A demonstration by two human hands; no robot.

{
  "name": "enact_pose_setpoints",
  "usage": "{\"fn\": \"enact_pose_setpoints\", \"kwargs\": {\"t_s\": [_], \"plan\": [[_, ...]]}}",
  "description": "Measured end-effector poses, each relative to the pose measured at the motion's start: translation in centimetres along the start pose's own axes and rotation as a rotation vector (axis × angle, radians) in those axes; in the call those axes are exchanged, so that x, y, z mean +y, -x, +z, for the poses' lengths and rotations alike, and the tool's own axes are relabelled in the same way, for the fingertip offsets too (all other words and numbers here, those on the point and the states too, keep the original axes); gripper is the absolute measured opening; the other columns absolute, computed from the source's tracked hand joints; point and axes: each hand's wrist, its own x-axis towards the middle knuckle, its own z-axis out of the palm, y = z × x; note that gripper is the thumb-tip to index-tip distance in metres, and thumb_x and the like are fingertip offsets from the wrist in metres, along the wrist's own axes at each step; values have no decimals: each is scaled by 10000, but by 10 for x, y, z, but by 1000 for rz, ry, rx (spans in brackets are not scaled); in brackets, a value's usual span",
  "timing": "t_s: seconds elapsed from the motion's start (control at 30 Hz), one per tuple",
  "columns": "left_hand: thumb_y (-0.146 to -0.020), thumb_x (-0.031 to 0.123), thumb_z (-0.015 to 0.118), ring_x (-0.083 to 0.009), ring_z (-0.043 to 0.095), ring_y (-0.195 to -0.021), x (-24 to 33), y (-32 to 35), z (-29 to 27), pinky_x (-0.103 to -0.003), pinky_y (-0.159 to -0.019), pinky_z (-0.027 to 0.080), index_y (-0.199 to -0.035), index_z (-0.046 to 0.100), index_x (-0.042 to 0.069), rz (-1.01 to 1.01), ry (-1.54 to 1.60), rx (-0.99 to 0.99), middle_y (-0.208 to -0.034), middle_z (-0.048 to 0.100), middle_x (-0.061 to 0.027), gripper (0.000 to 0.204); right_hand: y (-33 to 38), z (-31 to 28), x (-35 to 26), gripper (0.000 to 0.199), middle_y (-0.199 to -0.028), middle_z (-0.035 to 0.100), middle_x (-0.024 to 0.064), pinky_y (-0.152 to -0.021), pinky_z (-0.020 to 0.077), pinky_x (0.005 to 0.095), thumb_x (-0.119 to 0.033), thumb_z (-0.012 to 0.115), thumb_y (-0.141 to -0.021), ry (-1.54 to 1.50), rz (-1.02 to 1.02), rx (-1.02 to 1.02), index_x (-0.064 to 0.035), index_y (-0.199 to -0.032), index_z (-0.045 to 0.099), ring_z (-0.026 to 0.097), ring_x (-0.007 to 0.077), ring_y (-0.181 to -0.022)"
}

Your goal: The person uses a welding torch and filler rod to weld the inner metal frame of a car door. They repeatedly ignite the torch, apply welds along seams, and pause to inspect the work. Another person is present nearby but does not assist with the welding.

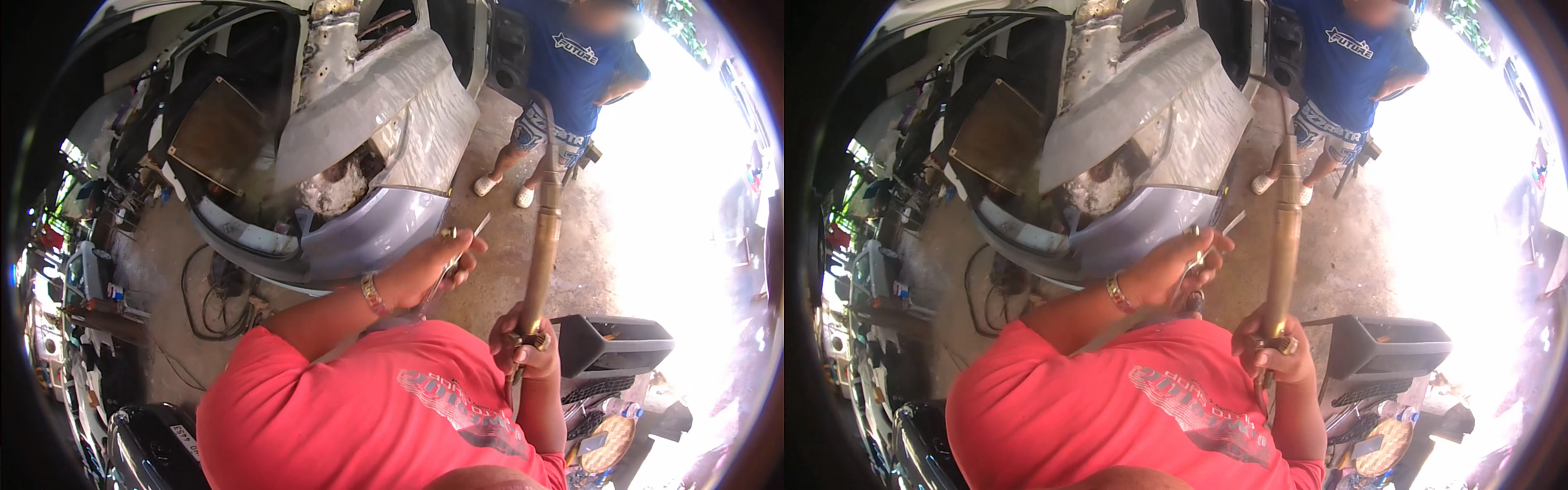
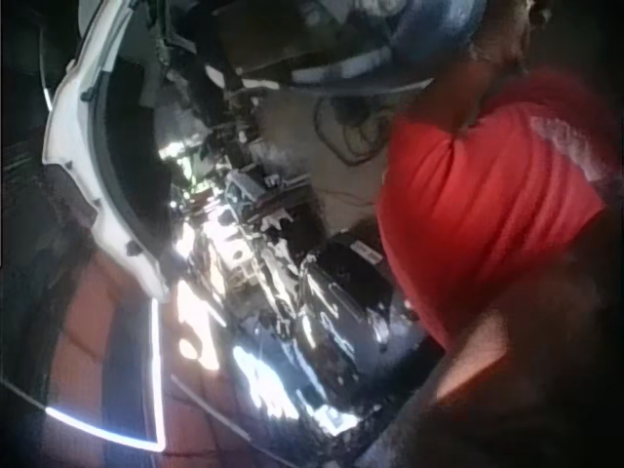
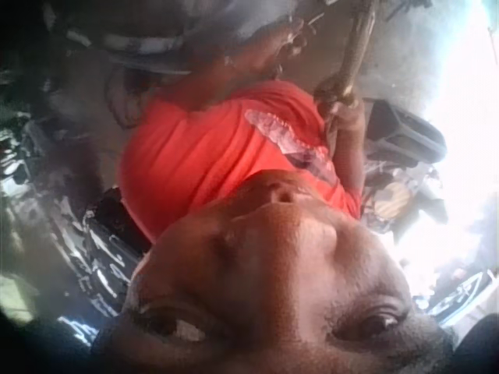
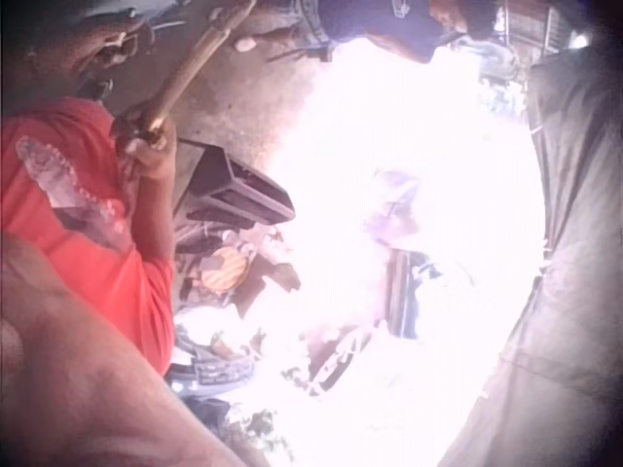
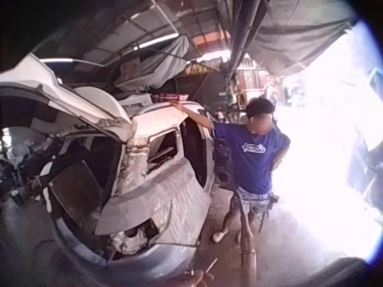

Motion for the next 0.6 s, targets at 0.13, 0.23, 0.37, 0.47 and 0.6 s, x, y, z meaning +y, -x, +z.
{"fn": "enact_pose_setpoints", "kwargs": {"t_s": [0.13,0.23,0.37,0.47,0.6], "plan": [[-1088,457,546,-104,619,-795,-9,-29,-38,-265,-639,483,-1289,594,124,-38,218,6,-916,626,-18,392,-31,-3,-12,446,-850,686,233,-463,512,300,-70,833,-843,-31,36,97,31,-1180,559,624,189,-517],[-1082,332,548,-149,634,-814,22,-64,-66,-282,-639,491,-1261,581,130,7,459,19,-972,640,-40,272,-61,-5,-13,406,-837,692,196,-490,530,297,-43,799,-850,111,103,198,28,-1166,555,642,182,-541],[-1077,335,562,-157,632,-834,100,-115,-106,-265,-648,480,-1340,578,114,177,330,9,-1066,648,-79,344,-104,-10,-11,378,-871,709,153,-582,554,283,-28,788,-853,276,186,174,27,-1144,553,685,169,-705],[-1102,397,550,-109,542,-730,147,-144,-119,-237,-589,383,-1348,588,122,301,250,83,-1025,621,-46,371,-133,-18,-15,369,-916,711,121,-627,556,279,-38,797,-876,284,306,118,22,-1144,551,688,156,-805],[-1095,579,487,-115,476,-656,184,-164,-134,-254,-542,322,-1192,618,85,325,316,125,-886,602,-35,521,-171,-44,-28,344,-936,706,110,-616,558,278,-30,784,-897,323,347,-24,10,-1143,547,680,139,-780]]}}
